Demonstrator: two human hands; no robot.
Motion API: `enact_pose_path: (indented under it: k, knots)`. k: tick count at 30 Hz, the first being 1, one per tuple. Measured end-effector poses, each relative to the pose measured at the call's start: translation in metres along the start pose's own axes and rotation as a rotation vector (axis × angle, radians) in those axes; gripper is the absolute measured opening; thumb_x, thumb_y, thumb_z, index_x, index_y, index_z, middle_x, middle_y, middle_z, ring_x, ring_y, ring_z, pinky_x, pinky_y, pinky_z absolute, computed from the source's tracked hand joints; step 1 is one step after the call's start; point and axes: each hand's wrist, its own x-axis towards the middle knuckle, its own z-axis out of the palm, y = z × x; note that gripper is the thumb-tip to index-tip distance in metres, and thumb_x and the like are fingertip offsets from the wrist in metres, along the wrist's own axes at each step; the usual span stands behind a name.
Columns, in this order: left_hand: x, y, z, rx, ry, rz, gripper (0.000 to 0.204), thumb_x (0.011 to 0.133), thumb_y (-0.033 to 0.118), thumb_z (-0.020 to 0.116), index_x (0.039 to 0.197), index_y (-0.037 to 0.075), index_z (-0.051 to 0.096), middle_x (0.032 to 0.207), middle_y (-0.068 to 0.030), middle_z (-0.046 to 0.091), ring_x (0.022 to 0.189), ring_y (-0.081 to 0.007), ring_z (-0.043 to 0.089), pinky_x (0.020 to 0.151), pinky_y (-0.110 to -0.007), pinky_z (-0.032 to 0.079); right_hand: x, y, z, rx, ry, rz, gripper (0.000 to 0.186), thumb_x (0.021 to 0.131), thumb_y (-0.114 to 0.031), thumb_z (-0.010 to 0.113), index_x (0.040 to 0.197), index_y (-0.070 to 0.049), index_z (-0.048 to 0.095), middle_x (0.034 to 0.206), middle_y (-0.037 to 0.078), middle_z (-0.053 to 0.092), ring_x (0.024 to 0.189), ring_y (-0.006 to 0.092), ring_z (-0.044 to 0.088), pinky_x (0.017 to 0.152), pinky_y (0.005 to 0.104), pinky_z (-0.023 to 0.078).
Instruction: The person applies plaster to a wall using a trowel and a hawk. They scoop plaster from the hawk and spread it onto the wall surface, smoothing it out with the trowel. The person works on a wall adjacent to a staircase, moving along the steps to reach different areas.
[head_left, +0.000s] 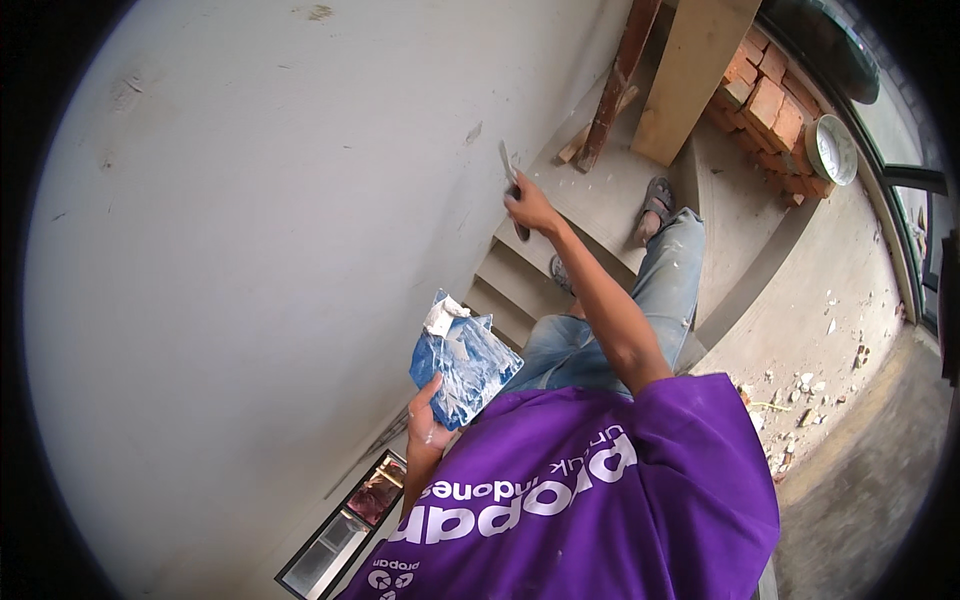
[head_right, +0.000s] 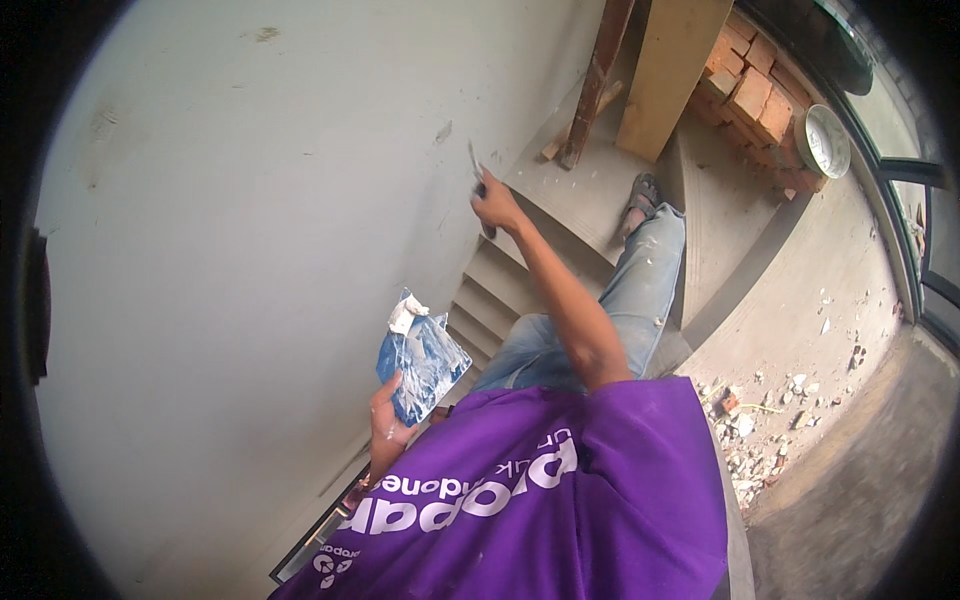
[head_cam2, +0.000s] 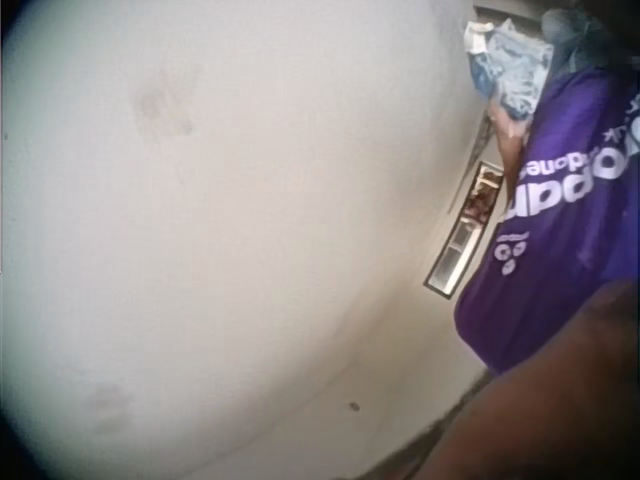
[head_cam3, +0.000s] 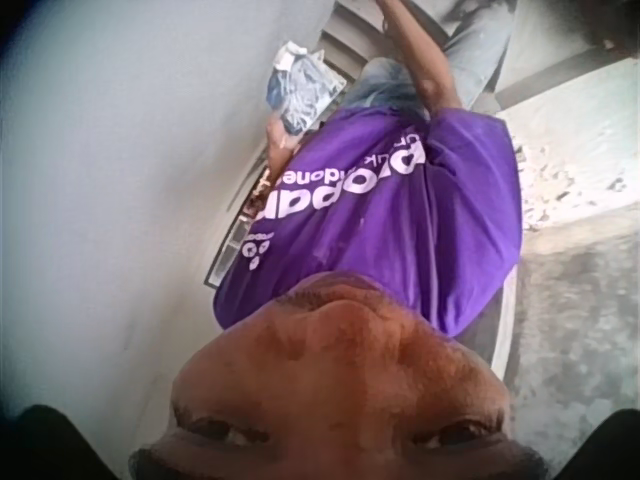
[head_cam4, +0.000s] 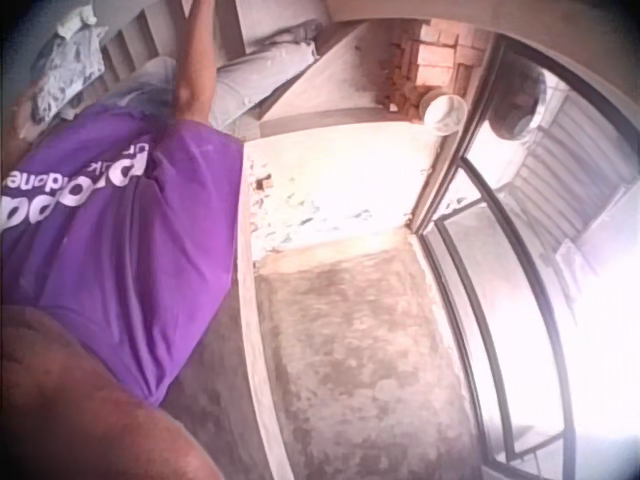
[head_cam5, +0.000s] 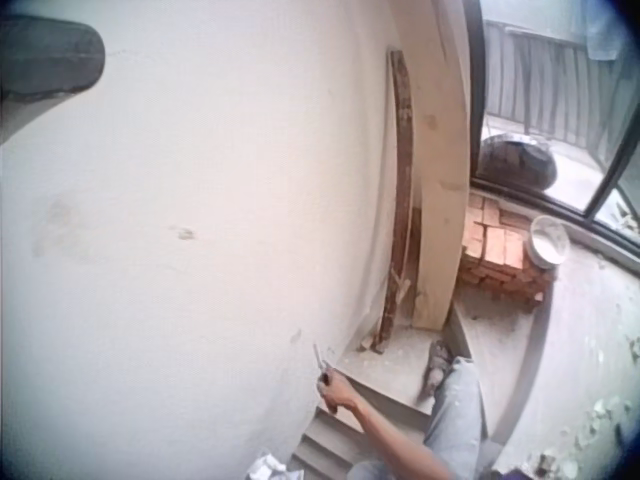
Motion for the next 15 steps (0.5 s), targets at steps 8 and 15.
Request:
enact_pose_path:
  k: [8,15]
  knots:
    - [-0.002,0.007,-0.004,0.046,0.018,0.007,0.05,0.092,0.018,0.056,0.135,-0.003,0.041,0.13,-0.0192,0.055,0.116,-0.0327,0.057,0.101,-0.046,0.045,-0.067,-0.01,0.131,-0.406,-0.397,-0.123,0.069,0.068,-0.006,0.061,0.136,-0.008,0.049,0.108,0.028,0.06,0.102,0.0425,0.057,0.089,0.0479,0.047]
    - [-0.007,0.011,0.003,0.112,0.014,0.017,0.051,0.093,0.019,0.057,0.136,-0.003,0.04,0.13,-0.0189,0.055,0.116,-0.0322,0.057,0.101,-0.045,0.044,-0.035,-0.013,0.081,-0.061,0.162,-0.08,0.04,0.069,-0.006,0.06,0.109,-0.002,0.064,0.085,0.024,0.065,0.083,0.0421,0.062,0.077,0.0476,0.05]
